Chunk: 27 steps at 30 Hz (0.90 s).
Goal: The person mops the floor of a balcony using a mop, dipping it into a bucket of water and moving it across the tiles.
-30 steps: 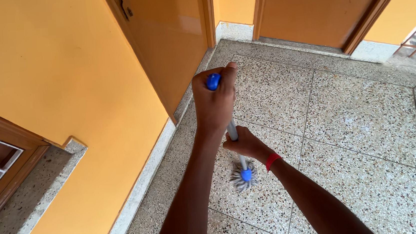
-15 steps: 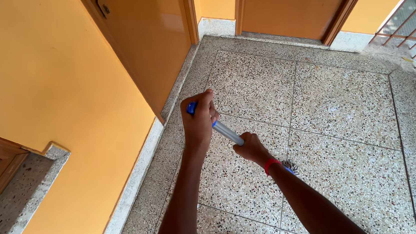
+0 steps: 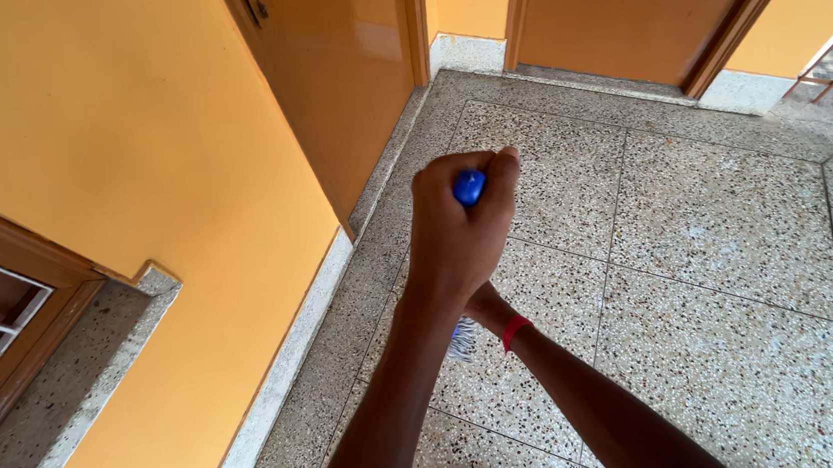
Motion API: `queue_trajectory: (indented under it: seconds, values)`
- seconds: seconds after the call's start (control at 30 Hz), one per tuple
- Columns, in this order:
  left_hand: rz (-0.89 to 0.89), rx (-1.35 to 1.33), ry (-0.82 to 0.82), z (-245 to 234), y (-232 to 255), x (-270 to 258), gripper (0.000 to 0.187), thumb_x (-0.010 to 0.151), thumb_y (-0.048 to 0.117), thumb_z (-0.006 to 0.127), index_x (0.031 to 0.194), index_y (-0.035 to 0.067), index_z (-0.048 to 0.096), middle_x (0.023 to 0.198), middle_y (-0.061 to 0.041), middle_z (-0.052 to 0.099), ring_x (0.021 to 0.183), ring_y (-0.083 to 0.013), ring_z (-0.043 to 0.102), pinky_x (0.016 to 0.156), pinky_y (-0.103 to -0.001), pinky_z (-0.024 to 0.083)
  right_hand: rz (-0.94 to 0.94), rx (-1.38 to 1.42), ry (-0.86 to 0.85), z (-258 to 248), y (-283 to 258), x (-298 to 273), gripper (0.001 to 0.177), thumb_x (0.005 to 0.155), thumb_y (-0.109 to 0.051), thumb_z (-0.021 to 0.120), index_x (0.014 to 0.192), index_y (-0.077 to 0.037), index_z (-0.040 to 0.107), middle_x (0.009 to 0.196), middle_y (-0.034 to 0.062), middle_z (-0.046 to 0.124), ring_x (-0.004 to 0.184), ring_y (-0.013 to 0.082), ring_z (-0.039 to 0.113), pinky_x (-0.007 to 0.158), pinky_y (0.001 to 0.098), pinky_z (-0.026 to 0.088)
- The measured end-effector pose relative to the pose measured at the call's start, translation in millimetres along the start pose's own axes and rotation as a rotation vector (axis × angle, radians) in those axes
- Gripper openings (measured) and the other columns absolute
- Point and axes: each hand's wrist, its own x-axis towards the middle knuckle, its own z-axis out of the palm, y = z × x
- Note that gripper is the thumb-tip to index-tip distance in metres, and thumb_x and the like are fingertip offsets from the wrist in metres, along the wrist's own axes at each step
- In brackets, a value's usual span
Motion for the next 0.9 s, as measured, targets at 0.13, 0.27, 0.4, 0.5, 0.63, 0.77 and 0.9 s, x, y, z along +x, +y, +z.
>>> queue_trajectory:
  seconds: [0.13,0.27,0.4,0.5,0.63,0.77,0.9]
  values:
    - [0.019,0.11,0.006,-11,-13,-9,0.043,0.099,0.019,0.063,0.059,0.003,0.055,0.047,0.0,0.045,0.043,-0.0079,0.04,0.044,-0.031,0.031,-0.112,0.08,-0.099,46,46,32,0.034,0.098,-0.022,0.067,0.101,0.011,0.058,0.085,0.0159,0.057,0.08,0.0249,0.054,0.072,0.0401,0.048]
    - [0.061,0.182,0.005,-18,-36,-20,0.036,0.095,0.018,0.065,0.062,0.005,0.06,0.046,-0.003,0.05,0.039,-0.0099,0.047,0.043,-0.031,0.036,-0.115,0.148,-0.171,74,76,69,0.034,0.104,-0.021,0.066,0.105,0.011,0.054,0.091,0.0169,0.052,0.088,0.0268,0.051,0.079,0.0403,0.046]
    - [0.063,0.19,-0.066,-24,-49,-25,0.042,0.096,0.017,0.066,0.059,0.003,0.053,0.046,-0.005,0.047,0.04,-0.0124,0.044,0.044,-0.033,0.034,-0.003,0.909,-0.385,64,94,70,0.029,0.101,-0.022,0.06,0.117,0.002,0.056,0.107,0.0126,0.063,0.103,0.0209,0.061,0.092,0.0342,0.051]
    - [0.081,0.198,-0.063,-25,-45,-18,0.041,0.096,0.018,0.068,0.06,0.002,0.054,0.048,-0.006,0.046,0.042,-0.0123,0.042,0.045,-0.032,0.036,-0.201,0.737,-0.477,41,95,67,0.037,0.103,-0.027,0.06,0.127,0.001,0.056,0.117,0.0099,0.065,0.112,0.0174,0.062,0.102,0.0308,0.05]
    - [0.056,0.14,-0.072,-22,-29,-10,0.043,0.097,0.022,0.068,0.06,0.003,0.056,0.048,-0.004,0.046,0.044,-0.0105,0.042,0.045,-0.032,0.035,-0.361,0.058,-0.379,20,57,51,0.036,0.1,-0.027,0.064,0.12,0.002,0.061,0.112,0.0124,0.068,0.108,0.0184,0.062,0.095,0.0339,0.05]
    - [0.056,0.056,-0.043,-19,-15,11,0.042,0.097,0.026,0.066,0.06,0.007,0.06,0.048,0.001,0.05,0.044,-0.0083,0.045,0.045,-0.031,0.035,-0.243,-0.412,-0.223,-7,-25,11,0.03,0.094,-0.025,0.064,0.103,0.003,0.065,0.093,0.0159,0.071,0.089,0.0213,0.066,0.076,0.039,0.053]
    - [-0.013,-0.04,-0.018,-18,-14,28,0.052,0.099,0.029,0.066,0.055,0.009,0.048,0.048,0.003,0.037,0.045,-0.0084,0.032,0.046,-0.031,0.026,0.086,-0.409,-0.118,-23,-80,-19,0.033,0.093,-0.026,0.059,0.081,0.004,0.065,0.062,0.0127,0.068,0.056,0.0217,0.068,0.053,0.0409,0.055]
